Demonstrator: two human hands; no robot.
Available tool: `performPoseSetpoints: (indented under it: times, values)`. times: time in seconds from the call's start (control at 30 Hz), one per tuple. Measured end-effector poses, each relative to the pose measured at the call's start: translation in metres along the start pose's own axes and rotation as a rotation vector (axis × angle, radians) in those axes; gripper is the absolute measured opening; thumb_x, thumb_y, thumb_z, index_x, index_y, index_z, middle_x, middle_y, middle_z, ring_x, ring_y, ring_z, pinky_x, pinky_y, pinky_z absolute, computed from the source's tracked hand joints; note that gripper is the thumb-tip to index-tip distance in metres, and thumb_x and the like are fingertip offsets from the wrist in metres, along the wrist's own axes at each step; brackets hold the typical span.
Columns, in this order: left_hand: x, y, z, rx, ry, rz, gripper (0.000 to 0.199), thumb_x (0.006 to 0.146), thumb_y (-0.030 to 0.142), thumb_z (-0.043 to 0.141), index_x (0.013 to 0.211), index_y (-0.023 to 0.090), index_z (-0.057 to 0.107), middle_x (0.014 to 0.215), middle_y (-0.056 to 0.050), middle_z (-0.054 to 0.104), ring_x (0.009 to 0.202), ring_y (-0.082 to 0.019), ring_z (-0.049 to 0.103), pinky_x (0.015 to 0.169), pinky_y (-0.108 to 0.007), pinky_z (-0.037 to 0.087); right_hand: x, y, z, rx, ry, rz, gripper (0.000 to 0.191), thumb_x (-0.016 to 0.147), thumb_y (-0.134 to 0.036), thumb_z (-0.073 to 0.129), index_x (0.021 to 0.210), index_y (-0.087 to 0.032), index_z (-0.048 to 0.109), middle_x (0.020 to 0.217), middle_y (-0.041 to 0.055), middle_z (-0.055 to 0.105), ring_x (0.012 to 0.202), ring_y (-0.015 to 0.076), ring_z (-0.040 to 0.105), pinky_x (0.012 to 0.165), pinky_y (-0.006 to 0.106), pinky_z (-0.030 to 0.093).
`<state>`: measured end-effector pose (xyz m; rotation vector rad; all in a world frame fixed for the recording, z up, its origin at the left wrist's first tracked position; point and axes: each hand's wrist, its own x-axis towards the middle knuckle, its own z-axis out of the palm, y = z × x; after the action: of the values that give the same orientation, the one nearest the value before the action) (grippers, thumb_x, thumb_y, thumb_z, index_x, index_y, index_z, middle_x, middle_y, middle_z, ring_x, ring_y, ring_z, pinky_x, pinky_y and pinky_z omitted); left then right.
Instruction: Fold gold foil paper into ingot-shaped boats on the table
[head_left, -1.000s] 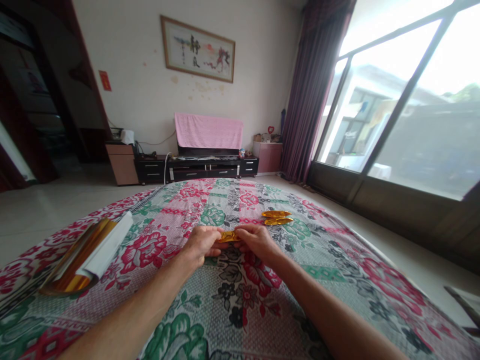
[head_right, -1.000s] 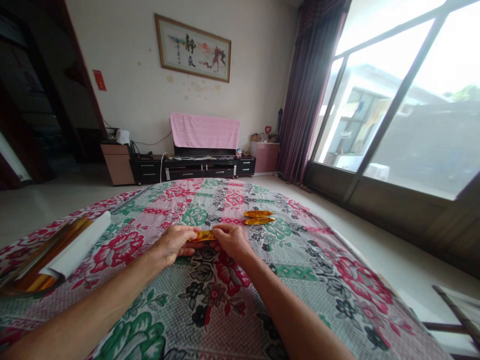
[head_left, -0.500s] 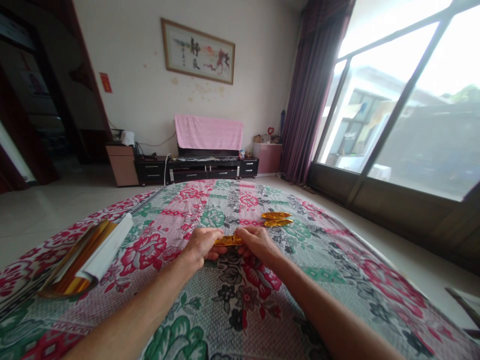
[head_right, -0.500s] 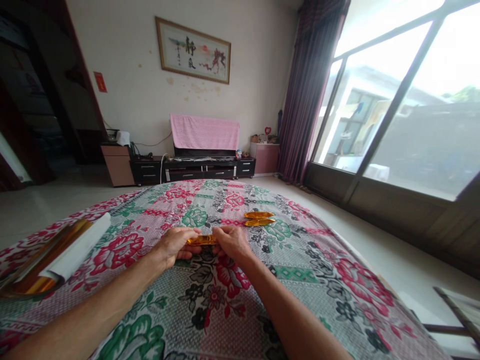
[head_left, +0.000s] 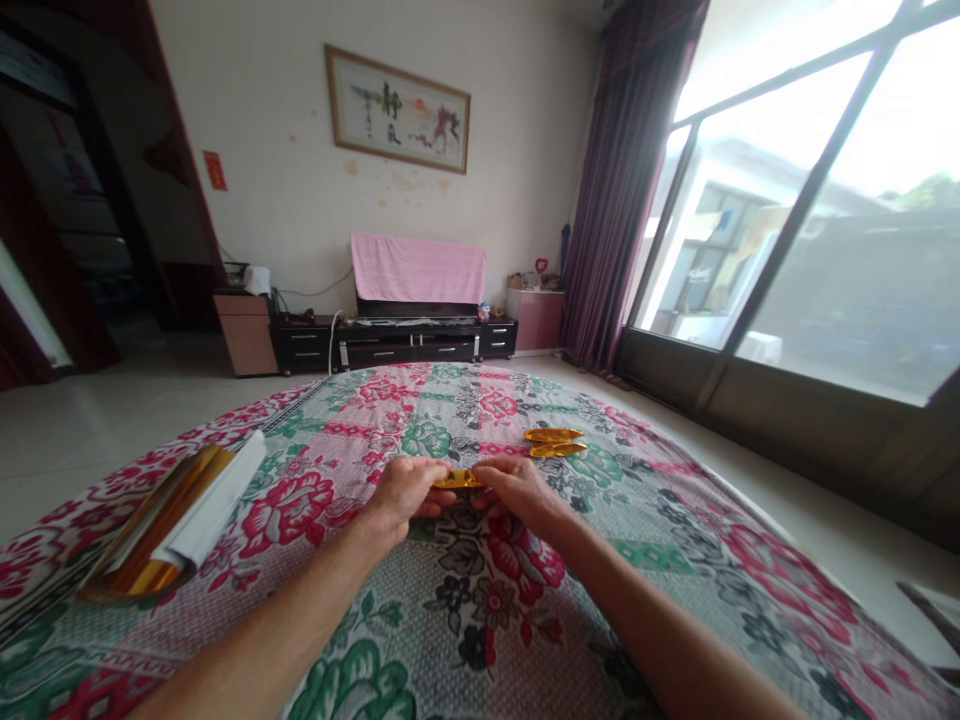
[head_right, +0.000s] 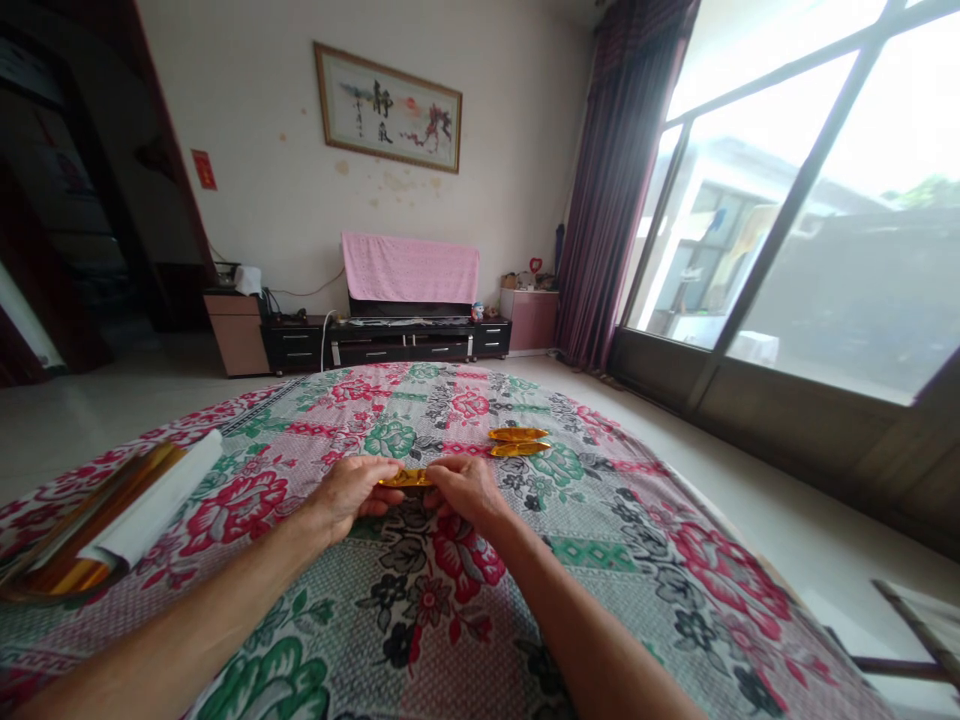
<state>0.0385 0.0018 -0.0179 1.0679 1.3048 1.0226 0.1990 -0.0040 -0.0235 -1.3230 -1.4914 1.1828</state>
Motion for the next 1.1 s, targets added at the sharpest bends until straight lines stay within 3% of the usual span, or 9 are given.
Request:
performPoseSetpoints:
  times: [0.23, 0.4, 0.53, 0.7, 0.87, 1.1]
  values:
    - [0.0021, -0.0052, 0.0007, -0.014, -0.009, 0.197, 0.025, 0.071, 0.026, 0.061, 0.091, 0.012, 0.065, 0.075, -0.006, 0.07, 0.056, -0.014, 0.065, 0.044, -0.018, 0.044, -0.0022, 0.0026, 0.0001, 0.241, -0.073, -0.052, 0.024, 0.077, -0.033, 0.052, 0.086, -0.017, 0.067, 0.085, 0.0044, 0.068, 0.066, 0.0136, 0.064, 0.051, 0.019, 0.049]
    - [0.0053, -0.0076, -0.0026, -0.031, -0.037, 0.169, 0.034, 0.067, 0.024, 0.066, 0.099, 0.013, 0.064, 0.085, -0.008, 0.071, 0.063, -0.016, 0.066, 0.049, -0.02, 0.047, 0.0006, 0.0077, 0.0045, 0.237, 0.003, -0.115, 0.026, 0.075, -0.035, 0.053, 0.083, -0.016, 0.068, 0.082, 0.0032, 0.068, 0.068, 0.0146, 0.063, 0.056, 0.022, 0.05]
    - [0.0074, -0.0097, -0.0045, 0.005, -0.104, 0.135, 0.03, 0.068, 0.024, 0.063, 0.096, 0.014, 0.067, 0.083, -0.007, 0.071, 0.067, -0.017, 0.066, 0.049, -0.02, 0.047, 0.0024, 0.0092, 0.0052, 0.193, 0.038, -0.163, 0.03, 0.074, -0.036, 0.054, 0.086, -0.014, 0.069, 0.081, 0.0034, 0.067, 0.072, 0.0149, 0.062, 0.06, 0.023, 0.05]
    - [0.0051, -0.0079, -0.004, 0.042, -0.094, 0.101, 0.028, 0.067, 0.022, 0.061, 0.092, 0.014, 0.07, 0.077, -0.007, 0.071, 0.065, -0.016, 0.066, 0.047, -0.018, 0.046, 0.0, 0.0057, 0.0021, 0.218, -0.009, -0.111, 0.027, 0.074, -0.034, 0.057, 0.088, -0.016, 0.07, 0.085, 0.0033, 0.068, 0.077, 0.0149, 0.062, 0.065, 0.024, 0.052]
    - [0.006, -0.0083, -0.0037, 0.01, -0.085, 0.124, 0.03, 0.068, 0.024, 0.062, 0.096, 0.016, 0.068, 0.087, -0.007, 0.071, 0.069, -0.017, 0.066, 0.048, -0.019, 0.046, -0.0029, 0.0025, -0.0019, 0.293, -0.06, -0.042, 0.024, 0.077, -0.032, 0.055, 0.092, -0.018, 0.067, 0.084, 0.0032, 0.068, 0.071, 0.0137, 0.064, 0.06, 0.023, 0.051]
    - [0.0066, -0.0096, -0.0043, 0.047, -0.077, 0.158, 0.023, 0.068, 0.026, 0.06, 0.085, 0.015, 0.071, 0.077, -0.006, 0.071, 0.07, -0.017, 0.065, 0.05, -0.02, 0.047, -0.0043, 0.0009, 0.0005, 0.274, -0.071, -0.069, 0.023, 0.079, -0.031, 0.05, 0.084, -0.018, 0.068, 0.083, 0.0017, 0.067, 0.072, 0.0128, 0.063, 0.064, 0.021, 0.051]
